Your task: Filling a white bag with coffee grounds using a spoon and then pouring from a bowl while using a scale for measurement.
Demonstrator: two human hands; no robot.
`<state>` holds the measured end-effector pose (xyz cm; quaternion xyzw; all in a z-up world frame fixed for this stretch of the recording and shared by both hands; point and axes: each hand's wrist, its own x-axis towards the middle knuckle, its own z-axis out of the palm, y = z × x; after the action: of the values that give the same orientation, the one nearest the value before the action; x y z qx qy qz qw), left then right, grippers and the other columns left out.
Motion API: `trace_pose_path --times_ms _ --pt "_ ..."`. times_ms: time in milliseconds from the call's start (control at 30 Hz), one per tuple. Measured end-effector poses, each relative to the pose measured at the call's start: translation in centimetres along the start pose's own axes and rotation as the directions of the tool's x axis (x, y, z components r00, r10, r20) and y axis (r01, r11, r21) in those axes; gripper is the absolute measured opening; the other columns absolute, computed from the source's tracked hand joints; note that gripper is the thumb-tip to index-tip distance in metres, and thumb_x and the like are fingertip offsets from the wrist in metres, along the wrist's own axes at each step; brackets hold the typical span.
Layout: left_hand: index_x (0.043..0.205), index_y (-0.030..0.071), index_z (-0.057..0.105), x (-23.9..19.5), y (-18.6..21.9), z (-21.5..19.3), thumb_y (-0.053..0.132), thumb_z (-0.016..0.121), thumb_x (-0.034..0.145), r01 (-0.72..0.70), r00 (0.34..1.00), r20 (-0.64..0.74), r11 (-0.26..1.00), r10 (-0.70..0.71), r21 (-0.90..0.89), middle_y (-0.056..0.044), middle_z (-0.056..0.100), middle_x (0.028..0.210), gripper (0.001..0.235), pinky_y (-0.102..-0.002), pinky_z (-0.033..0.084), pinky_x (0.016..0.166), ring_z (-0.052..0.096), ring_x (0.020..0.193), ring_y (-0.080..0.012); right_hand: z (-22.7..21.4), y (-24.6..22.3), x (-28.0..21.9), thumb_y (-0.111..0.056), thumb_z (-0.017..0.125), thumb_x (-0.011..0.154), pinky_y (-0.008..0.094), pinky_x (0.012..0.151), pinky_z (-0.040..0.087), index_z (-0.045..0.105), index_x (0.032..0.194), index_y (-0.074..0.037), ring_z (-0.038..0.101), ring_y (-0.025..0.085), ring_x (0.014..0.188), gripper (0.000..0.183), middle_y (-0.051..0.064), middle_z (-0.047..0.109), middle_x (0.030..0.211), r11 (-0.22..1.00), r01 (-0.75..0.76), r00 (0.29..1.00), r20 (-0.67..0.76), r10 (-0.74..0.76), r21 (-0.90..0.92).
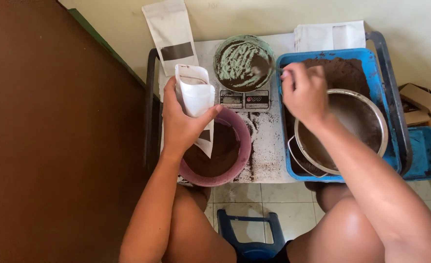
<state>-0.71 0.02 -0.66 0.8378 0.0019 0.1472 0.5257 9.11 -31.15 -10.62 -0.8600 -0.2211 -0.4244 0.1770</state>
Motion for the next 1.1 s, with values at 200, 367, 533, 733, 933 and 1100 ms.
trace_pose_path --times_ms 200,367,533,733,933,1100 --pt "0.145 0.001 0.036 -0.2 -0.5 -0.6 0.035 0.1 0.067 -0.03 0.998 -0.057 0.998 0.027 -0.048 -0.027 0.053 0.134 0.106 -0.067 0.036 0.11 0.05 0.134 -0.0509 -0.2 -5.9 1.6 -0.004 0.063 0.104 0.037 0.085 0.052 0.065 0.101 -0.009 0.071 0.024 0.067 0.006 0.008 0.072 0.07 0.984 0.061 0.991 0.109 -0.08 0.167" --pt "0.146 -0.001 0.034 -0.5 -0.4 -1.5 0.034 0.099 0.07 -0.051 0.995 -0.086 0.996 0.044 -0.075 -0.03 0.051 0.135 0.106 -0.068 0.034 0.111 0.048 0.135 -0.0524 1.8 -4.2 2.2 -0.007 0.057 0.109 0.034 0.085 0.049 0.066 0.115 -0.007 0.071 0.022 0.075 0.011 0.006 0.071 0.079 0.975 0.128 0.987 0.074 -0.143 0.18" --pt "0.146 0.001 0.035 -0.6 -1.2 -1.7 0.036 0.099 0.07 -0.074 0.991 -0.114 0.993 0.063 -0.092 -0.028 0.051 0.136 0.106 -0.066 0.032 0.113 0.048 0.136 -0.0489 2.3 -5.0 2.1 0.002 0.057 0.105 0.039 0.086 0.047 0.068 0.121 -0.006 0.073 0.027 0.086 0.021 0.012 0.074 0.087 0.94 0.036 0.98 0.173 -0.1 0.338" --pt "0.147 0.0 0.033 -1.0 -1.1 -2.2 0.035 0.099 0.072 -0.12 0.985 -0.137 0.989 0.108 -0.086 -0.029 0.051 0.136 0.106 -0.066 0.032 0.113 0.048 0.136 -0.0499 -0.3 -5.1 2.0 0.001 0.06 0.106 0.037 0.09 0.047 0.071 0.121 -0.004 0.073 0.028 0.097 0.02 0.015 0.077 0.1 0.907 -0.007 0.959 0.261 -0.114 0.421" --pt "0.147 0.0 0.034 -1.2 -1.0 -2.1 0.032 0.1 0.071 -0.123 0.985 -0.136 0.989 0.111 -0.086 -0.028 0.052 0.134 0.106 -0.065 0.034 0.111 0.05 0.133 -0.0489 -3.3 -2.6 1.4 0.002 0.062 0.105 0.037 0.088 0.048 0.074 0.117 -0.007 0.074 0.027 0.093 0.019 0.01 0.077 0.095 0.926 0.034 0.965 0.23 -0.129 0.377" --pt "0.146 0.001 0.035 -0.9 -0.8 -1.7 0.03 0.101 0.069 -0.138 0.985 -0.122 0.985 0.124 -0.108 -0.027 0.055 0.131 0.106 -0.066 0.036 0.109 0.052 0.131 -0.0477 -3.3 0.1 1.3 -0.014 0.066 0.112 0.031 0.09 0.046 0.075 0.12 -0.018 0.073 0.016 0.094 0.013 -0.004 0.076 0.097 0.992 0.086 0.986 0.132 -0.098 0.095"
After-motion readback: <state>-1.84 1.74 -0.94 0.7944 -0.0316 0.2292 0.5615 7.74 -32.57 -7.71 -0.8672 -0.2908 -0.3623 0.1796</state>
